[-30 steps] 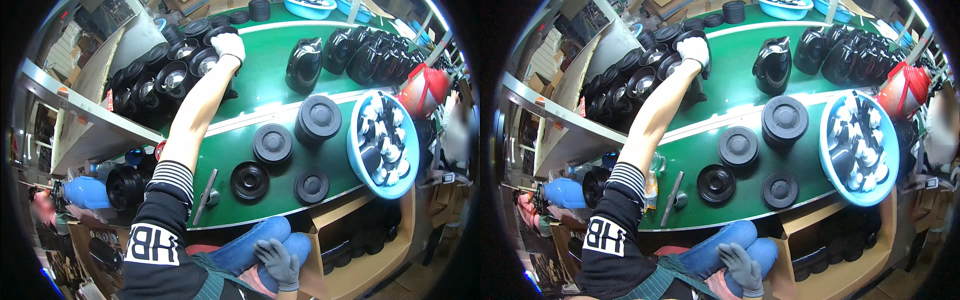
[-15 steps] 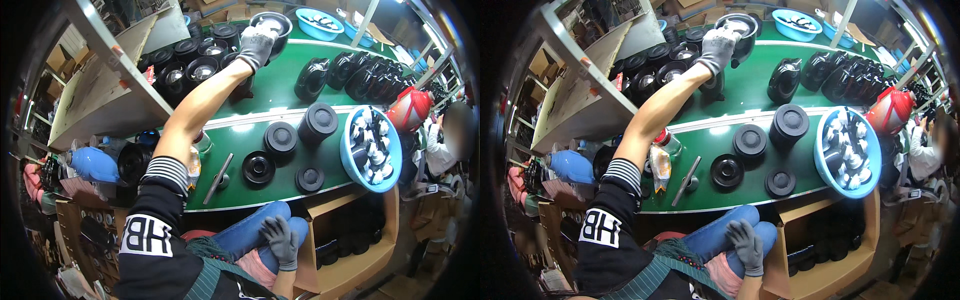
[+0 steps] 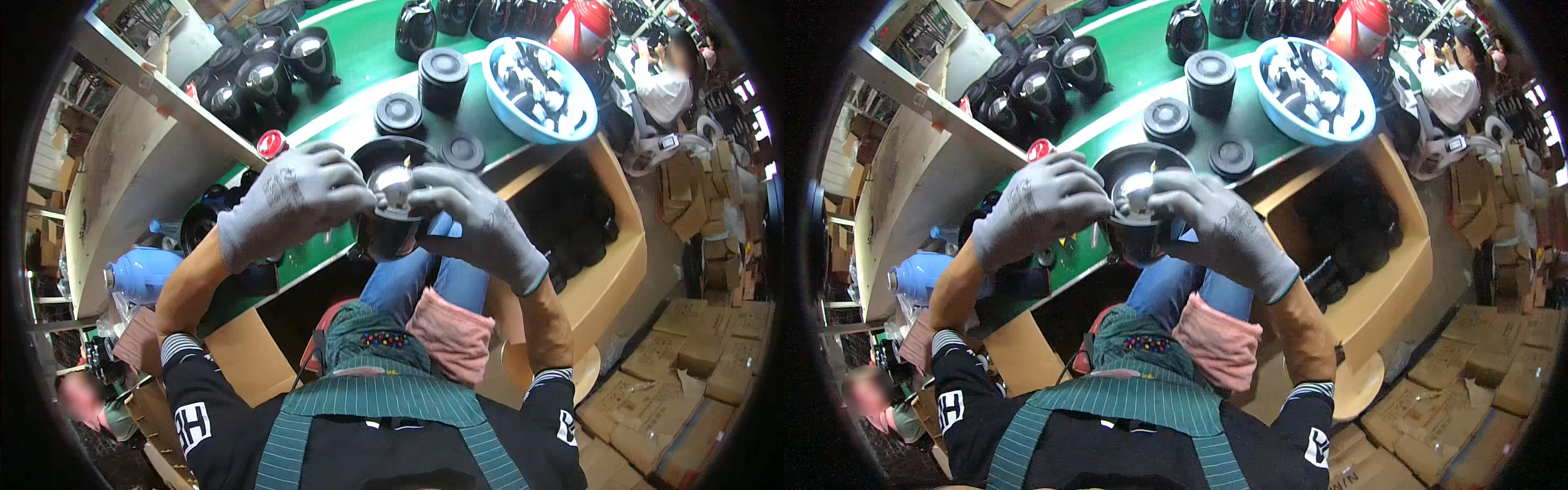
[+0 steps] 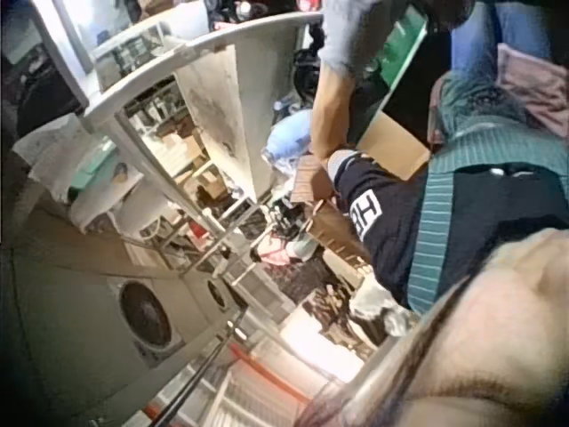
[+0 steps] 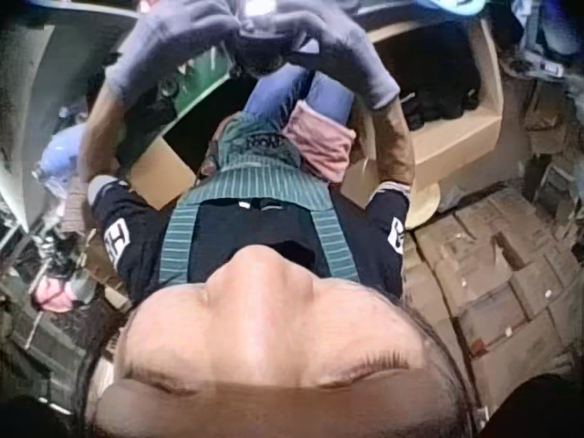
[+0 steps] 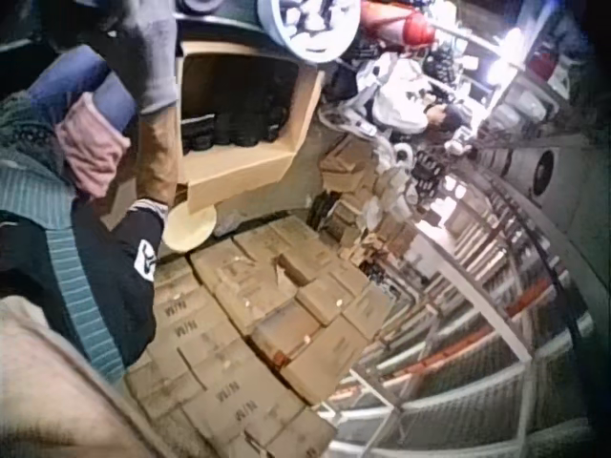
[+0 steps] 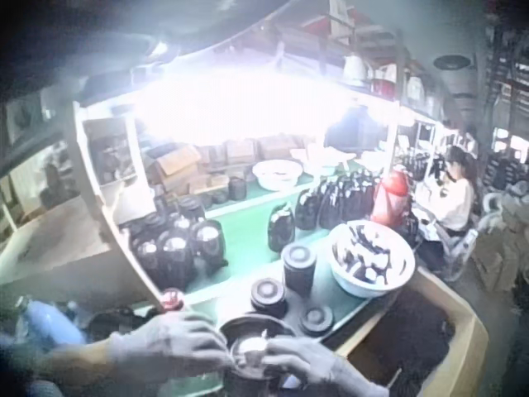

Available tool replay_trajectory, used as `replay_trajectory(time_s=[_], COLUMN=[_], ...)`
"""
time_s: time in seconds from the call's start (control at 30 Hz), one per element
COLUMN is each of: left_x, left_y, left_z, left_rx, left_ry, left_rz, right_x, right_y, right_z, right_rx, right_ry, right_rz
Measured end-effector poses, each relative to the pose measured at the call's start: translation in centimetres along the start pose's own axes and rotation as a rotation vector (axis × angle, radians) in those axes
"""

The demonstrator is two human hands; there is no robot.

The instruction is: The person repeatedly picks up black kettle bodies and circular lids, wipes the rims with a cloth, and uses a metal rod to press the lids onto the kettle bodies. The person handles the items one at a time and places the assembled units on the table.

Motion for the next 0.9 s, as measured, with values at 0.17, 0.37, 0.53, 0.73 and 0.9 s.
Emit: replay_trajectory(time_s=[0.17, 0.37, 0.53, 0.73, 0.9], left_x=[-1.6, -5.0, -4.5, -2.8, -4.2], left_y=[-0.8, -11.3, -18.8, -22.3, -24.4], left_z=[-6.9, -20.7, -26.2, -29.0, -32.1], left_rx=[-0.267, -0.381, -0.684, -0.584, -0.655], left_ry=[0.348, 1.061, 1.289, 1.291, 1.369], left_rz=[-0.136, -0.778, -1.253, -1.506, -1.542], right_x=[2.5, 2.8, 4.5, -1.9, -17.0], right_y=[-2.3, -4.2, -6.3, -9.3, -16.3], right_z=[-7.3, -12.5, -10.9, -8.4, -2.6], right_rx=[-0.208, -0.485, -0.351, -0.024, -0.185], right_ry=[-0.165, -0.477, -0.379, -0.611, -1.028], right_rz=[0.113, 0.472, 0.367, 0.587, -0.040])
Point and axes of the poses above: each hand's wrist, its own z-axis towards the middle knuckle, its own y-axis out of the back of the hand, x = y × z, the point moved 5 cm from there along z, towards the middle knuckle, and after that the axes turned 13 degrees about -x, right-handed, at the moved point
